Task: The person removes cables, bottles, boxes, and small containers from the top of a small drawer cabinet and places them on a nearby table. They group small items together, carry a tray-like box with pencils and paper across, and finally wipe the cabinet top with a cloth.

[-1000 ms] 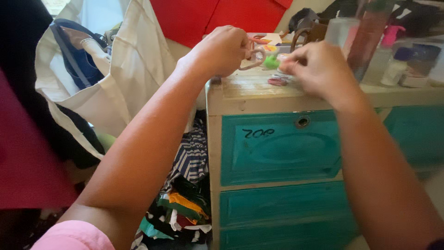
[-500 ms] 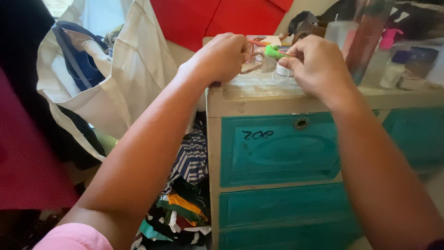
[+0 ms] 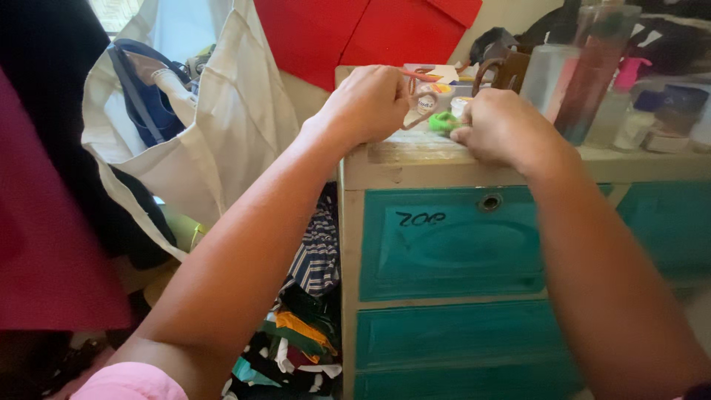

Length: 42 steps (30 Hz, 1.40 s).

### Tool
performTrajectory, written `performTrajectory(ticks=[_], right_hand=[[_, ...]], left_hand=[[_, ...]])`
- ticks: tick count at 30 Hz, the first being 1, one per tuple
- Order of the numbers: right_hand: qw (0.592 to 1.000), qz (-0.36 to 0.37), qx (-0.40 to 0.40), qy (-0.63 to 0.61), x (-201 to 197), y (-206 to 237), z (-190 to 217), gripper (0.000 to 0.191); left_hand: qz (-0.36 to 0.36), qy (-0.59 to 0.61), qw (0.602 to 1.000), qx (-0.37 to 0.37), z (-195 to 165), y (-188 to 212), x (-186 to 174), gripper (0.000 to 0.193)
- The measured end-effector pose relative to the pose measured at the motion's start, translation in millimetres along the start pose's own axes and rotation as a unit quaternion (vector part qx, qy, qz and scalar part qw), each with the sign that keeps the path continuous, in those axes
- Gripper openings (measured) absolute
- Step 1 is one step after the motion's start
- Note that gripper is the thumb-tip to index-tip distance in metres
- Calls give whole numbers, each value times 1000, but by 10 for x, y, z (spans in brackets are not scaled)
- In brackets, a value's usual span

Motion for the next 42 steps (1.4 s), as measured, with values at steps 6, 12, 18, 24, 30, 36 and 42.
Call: performTrajectory(ticks=[6,12,18,24,30,36,42], right_hand=[[891,-65,13,-450,-60,-1,-81,27],[778,-15,66,-625,97,13,17,17],[721,7,34,-692,120,67,156,18],[668,70,6,-741,40,117,341,28],[694,53,49,-716,69,76,298,45],[748,26,10,-663,108,-86,257,28],[706,28,-3,-707,77,-88,286,25]], left_hand=[[100,358,922,-104,-10,18,158,16],[100,450,878,-129,-84,35,303,20],[-103,89,988,-71,-26,-43,-48,19],[3,335,923,-189,197,13,183,26],[-82,113,986,-91,62,-75,-29,24],[-64,195,967,-151,270,-57,102,41],[73,393,902,-162,243,-93,379,24]])
Point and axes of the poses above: each hand's wrist, its own y-axis away from the middle knuckle, its own x-axis out of the palm, z = x × y, the point moved 10 cm from there along -y, towards the middle knuckle, and after that the axes turned 1 degree about -x, right-handed, at the moved point
